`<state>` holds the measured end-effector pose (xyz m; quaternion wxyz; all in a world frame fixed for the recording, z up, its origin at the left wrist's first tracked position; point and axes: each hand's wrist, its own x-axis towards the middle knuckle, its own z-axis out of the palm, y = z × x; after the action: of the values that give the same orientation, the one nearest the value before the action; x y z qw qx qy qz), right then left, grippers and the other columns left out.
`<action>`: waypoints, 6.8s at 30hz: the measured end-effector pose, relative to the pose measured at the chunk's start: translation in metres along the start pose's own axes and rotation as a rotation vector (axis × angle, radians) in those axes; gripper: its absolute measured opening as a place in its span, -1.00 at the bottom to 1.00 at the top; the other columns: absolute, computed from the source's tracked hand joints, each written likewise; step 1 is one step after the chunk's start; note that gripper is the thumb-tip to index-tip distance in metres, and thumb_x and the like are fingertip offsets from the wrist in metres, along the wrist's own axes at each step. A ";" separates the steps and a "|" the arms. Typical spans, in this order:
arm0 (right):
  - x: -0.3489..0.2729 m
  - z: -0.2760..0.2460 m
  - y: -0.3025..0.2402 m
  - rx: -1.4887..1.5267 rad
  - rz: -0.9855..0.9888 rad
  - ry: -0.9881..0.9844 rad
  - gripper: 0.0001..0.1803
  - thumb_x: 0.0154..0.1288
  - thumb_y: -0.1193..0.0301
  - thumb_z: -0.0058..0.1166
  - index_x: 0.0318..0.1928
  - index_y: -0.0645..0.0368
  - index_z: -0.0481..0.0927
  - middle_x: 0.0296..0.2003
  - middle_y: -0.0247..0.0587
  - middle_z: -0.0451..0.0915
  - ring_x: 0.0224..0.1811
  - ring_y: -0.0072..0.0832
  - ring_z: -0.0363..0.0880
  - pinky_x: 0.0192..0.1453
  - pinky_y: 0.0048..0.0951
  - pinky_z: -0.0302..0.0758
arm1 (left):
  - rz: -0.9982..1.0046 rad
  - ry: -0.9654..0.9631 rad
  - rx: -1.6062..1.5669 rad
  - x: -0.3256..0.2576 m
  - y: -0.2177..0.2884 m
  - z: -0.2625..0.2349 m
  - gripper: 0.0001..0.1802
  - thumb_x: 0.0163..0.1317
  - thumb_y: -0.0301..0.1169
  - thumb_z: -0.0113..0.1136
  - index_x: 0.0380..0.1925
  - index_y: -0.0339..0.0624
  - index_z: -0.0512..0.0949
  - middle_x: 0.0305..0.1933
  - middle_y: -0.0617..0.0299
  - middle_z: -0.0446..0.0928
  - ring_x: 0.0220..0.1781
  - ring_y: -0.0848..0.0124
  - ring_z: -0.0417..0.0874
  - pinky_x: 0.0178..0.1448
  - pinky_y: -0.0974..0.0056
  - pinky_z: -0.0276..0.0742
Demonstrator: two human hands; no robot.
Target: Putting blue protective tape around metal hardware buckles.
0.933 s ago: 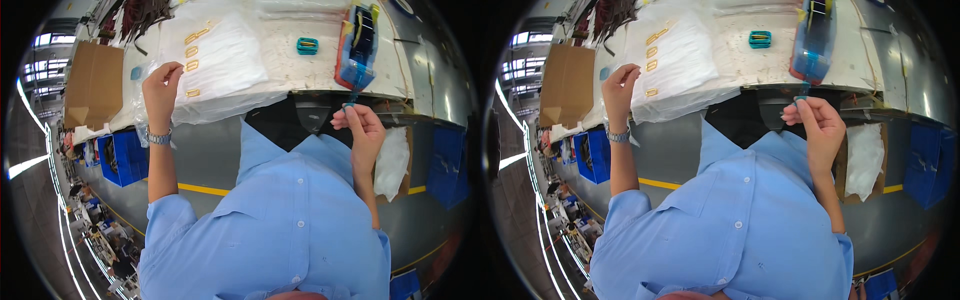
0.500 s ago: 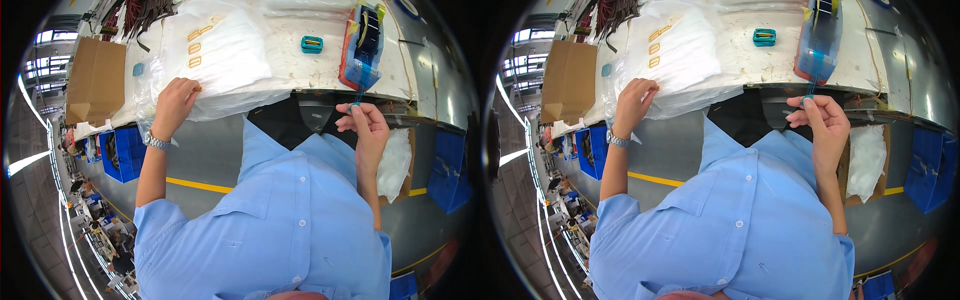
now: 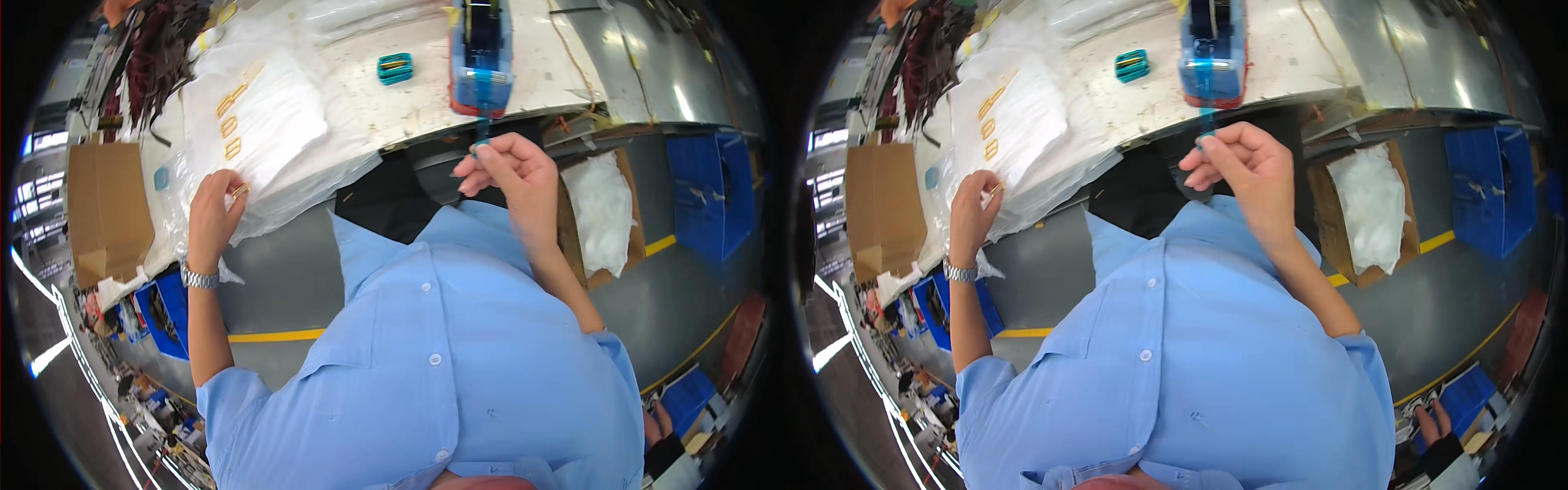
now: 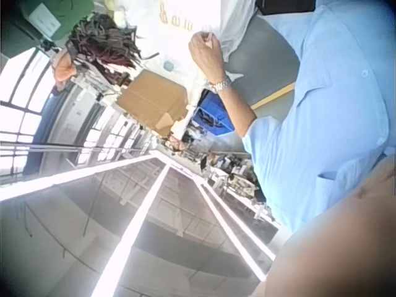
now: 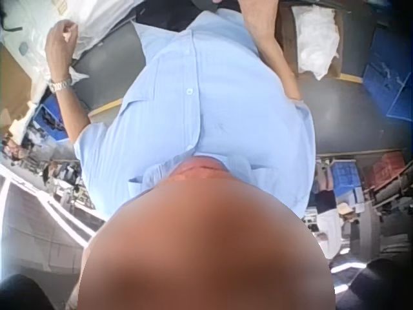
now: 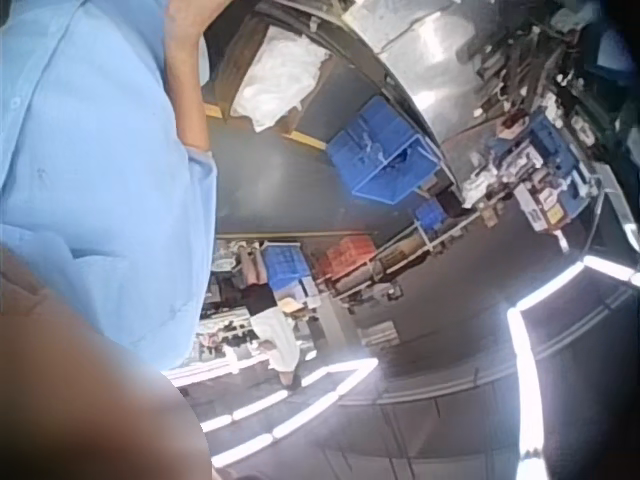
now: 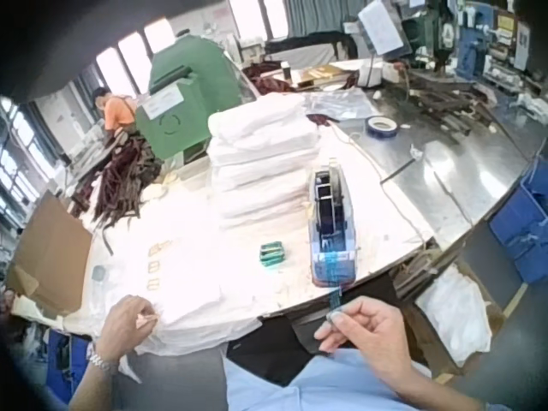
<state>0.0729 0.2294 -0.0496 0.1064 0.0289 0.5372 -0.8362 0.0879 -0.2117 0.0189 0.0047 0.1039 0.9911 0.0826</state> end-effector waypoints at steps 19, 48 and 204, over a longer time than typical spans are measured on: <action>-0.003 -0.002 -0.004 -0.014 -0.042 -0.007 -0.86 0.61 0.47 0.13 -0.13 0.31 0.62 -0.23 -0.04 0.81 -0.34 -0.53 0.78 -0.23 -0.52 0.71 | -0.131 0.633 -0.405 0.014 0.059 -0.031 -0.92 0.44 -0.55 0.33 -0.17 -0.36 0.73 -0.10 0.17 0.73 -0.08 0.47 0.70 -0.08 0.36 0.63; -0.008 -0.001 -0.005 0.014 -0.035 -0.012 -0.83 0.63 0.42 0.13 -0.08 0.31 0.62 -0.26 -0.15 0.81 -0.37 -0.62 0.73 -0.27 -0.58 0.64 | -0.288 -0.480 -1.826 0.116 0.230 0.056 -0.85 0.52 -0.33 0.31 -0.10 -0.18 0.66 0.35 -0.12 0.63 0.34 0.18 0.67 0.52 -0.02 0.52; -0.012 0.017 -0.029 -1.070 -0.431 -0.256 -0.54 0.42 0.57 0.27 0.31 0.23 0.64 -0.07 0.00 0.79 -0.13 -0.18 0.81 -0.05 -0.31 0.73 | -0.219 0.061 -1.208 0.054 0.226 0.074 -0.90 0.31 -0.48 0.42 -0.28 -0.31 0.74 -0.55 0.36 0.63 -0.52 0.69 0.50 -0.41 0.46 0.40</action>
<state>0.0795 0.2271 -0.0146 -0.0023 -0.2396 0.8610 -0.4486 0.0835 0.0290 -0.0169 0.0428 -0.0218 0.7739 0.6315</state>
